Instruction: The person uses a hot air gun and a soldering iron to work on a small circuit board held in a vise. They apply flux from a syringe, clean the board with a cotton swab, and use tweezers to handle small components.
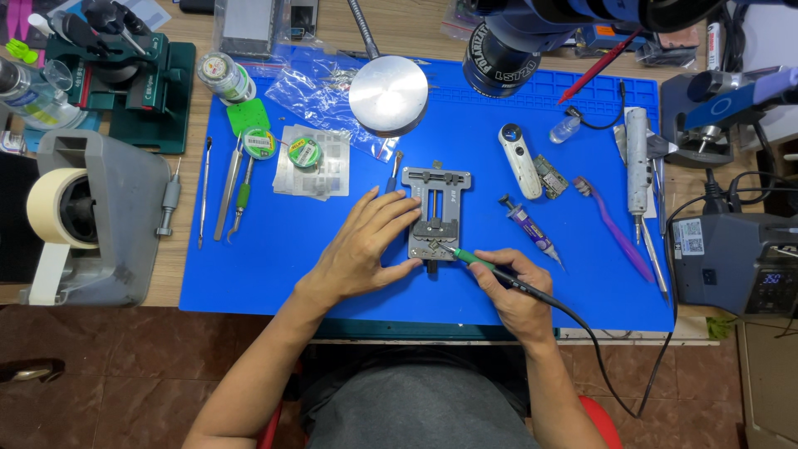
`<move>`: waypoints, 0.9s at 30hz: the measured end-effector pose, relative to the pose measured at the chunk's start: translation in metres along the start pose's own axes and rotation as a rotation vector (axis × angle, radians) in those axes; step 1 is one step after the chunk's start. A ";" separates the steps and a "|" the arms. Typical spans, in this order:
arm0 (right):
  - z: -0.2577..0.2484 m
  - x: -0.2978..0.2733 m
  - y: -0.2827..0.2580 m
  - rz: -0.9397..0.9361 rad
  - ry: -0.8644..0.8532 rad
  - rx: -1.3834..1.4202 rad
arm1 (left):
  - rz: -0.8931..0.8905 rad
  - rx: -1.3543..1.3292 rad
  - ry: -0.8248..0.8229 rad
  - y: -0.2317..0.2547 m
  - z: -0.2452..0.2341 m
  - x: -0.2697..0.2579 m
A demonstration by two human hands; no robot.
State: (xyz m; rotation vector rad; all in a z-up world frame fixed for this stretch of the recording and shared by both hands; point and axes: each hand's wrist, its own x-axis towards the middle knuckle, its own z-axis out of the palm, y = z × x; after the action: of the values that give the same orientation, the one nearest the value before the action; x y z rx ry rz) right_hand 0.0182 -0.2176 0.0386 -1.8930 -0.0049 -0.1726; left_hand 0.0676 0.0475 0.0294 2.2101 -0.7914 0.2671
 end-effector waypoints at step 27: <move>0.001 0.001 0.000 -0.023 -0.050 0.048 | -0.019 0.017 -0.028 0.001 -0.001 0.000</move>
State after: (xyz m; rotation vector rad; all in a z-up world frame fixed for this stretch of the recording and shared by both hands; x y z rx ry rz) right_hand 0.0190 -0.2165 0.0380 -1.8498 -0.0640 -0.1396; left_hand 0.0668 0.0479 0.0311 2.2407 -0.7858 0.2358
